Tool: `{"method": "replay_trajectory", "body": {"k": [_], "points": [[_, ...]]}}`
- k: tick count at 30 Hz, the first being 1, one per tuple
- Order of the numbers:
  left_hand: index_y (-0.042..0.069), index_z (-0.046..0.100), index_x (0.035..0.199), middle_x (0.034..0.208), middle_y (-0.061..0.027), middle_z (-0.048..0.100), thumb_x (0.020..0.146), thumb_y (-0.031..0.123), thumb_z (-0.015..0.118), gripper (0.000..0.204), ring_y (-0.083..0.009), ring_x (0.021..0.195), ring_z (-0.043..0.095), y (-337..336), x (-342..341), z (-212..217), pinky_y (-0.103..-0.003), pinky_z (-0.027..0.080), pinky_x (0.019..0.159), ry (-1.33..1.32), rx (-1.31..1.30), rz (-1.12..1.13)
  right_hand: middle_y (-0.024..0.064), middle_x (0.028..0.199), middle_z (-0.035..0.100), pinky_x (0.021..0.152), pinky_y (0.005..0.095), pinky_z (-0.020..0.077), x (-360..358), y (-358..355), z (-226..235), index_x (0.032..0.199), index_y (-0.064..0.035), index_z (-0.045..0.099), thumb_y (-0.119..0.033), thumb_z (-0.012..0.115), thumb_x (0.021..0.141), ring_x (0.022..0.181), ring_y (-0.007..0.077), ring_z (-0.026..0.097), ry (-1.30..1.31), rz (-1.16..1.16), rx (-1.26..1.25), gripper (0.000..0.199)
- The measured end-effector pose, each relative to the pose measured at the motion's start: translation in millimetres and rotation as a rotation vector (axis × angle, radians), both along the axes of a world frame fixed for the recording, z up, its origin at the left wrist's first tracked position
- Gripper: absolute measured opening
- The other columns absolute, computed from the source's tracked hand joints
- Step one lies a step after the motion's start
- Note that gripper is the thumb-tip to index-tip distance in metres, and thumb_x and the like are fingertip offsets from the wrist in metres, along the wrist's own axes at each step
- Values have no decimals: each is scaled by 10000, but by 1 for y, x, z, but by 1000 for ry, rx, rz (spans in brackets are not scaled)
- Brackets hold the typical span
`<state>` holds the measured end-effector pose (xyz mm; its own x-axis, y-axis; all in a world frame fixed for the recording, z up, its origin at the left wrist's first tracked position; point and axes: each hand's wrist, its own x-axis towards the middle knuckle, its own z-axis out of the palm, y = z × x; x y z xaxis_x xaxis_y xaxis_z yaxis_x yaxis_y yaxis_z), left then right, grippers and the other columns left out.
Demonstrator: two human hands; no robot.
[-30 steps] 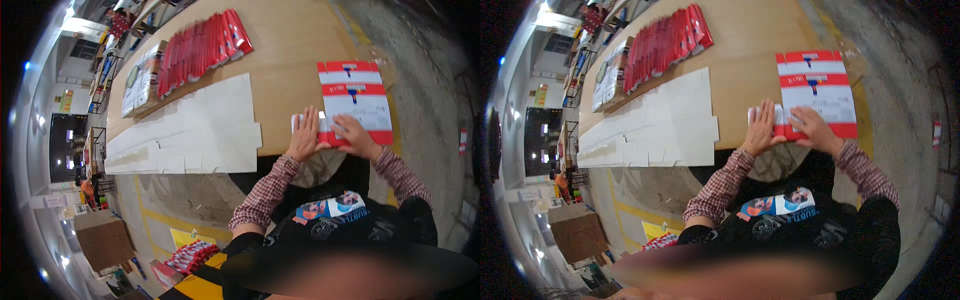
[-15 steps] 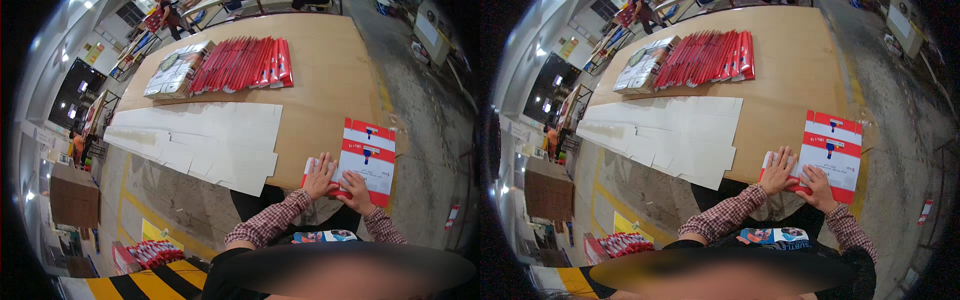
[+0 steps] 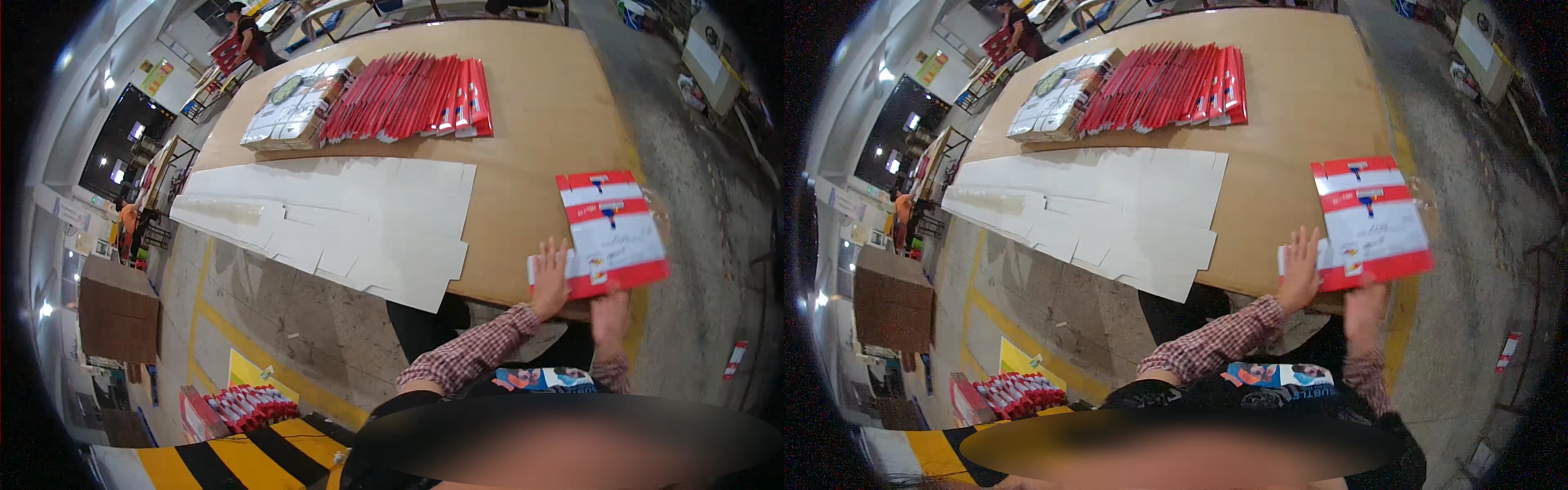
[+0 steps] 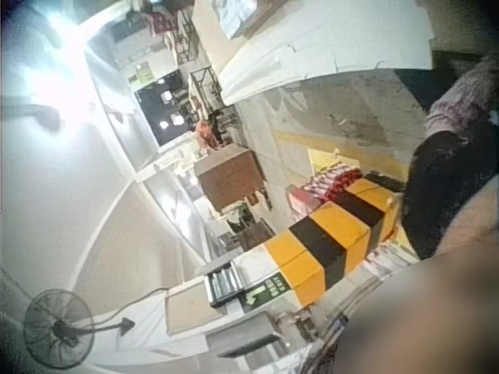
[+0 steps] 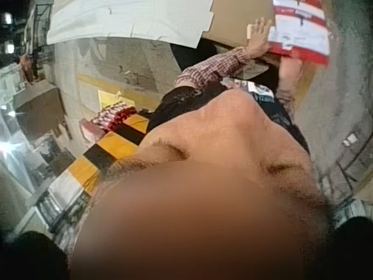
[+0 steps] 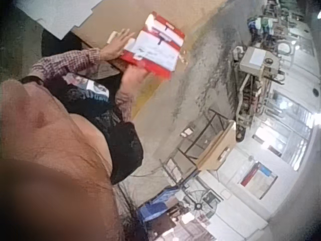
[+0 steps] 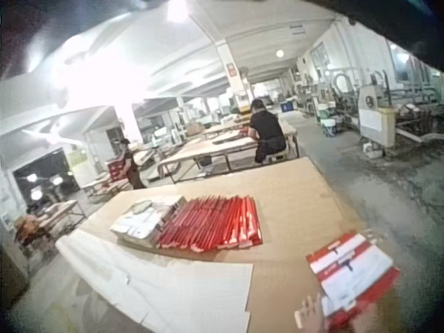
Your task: The recorder is folding and assembling individual cardboard folders or envelopes at a large work table.
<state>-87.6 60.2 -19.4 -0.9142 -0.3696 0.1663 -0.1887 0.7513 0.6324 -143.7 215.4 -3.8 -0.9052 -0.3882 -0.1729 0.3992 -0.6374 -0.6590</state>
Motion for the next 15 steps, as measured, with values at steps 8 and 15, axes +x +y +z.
{"method": "replay_trajectory", "body": {"k": [8, 15], "points": [[39, 466, 1272, 1403, -194, 318, 793, 175, 663, 536, -426, 1304, 252, -88, 83, 48, -487, 242, 1057, 275, 207, 66, 81, 1307, 479, 1010, 335, 370, -181, -3, 26, 1385, -21, 310, -79, 638, 776, 1169, 189, 479, 495, 605, 663, 694], [72, 479, 1241, 1210, -143, 448, 685, 363, 747, 683, -331, 1123, 419, -135, 182, 56, -444, 352, 886, -276, -291, 274, 63, 1033, 630, 776, 276, 502, -388, -187, 25, 1240, -24, 522, 4, 682, 630, 873, 129, 602, 645, 657, 1033, 631]]}}
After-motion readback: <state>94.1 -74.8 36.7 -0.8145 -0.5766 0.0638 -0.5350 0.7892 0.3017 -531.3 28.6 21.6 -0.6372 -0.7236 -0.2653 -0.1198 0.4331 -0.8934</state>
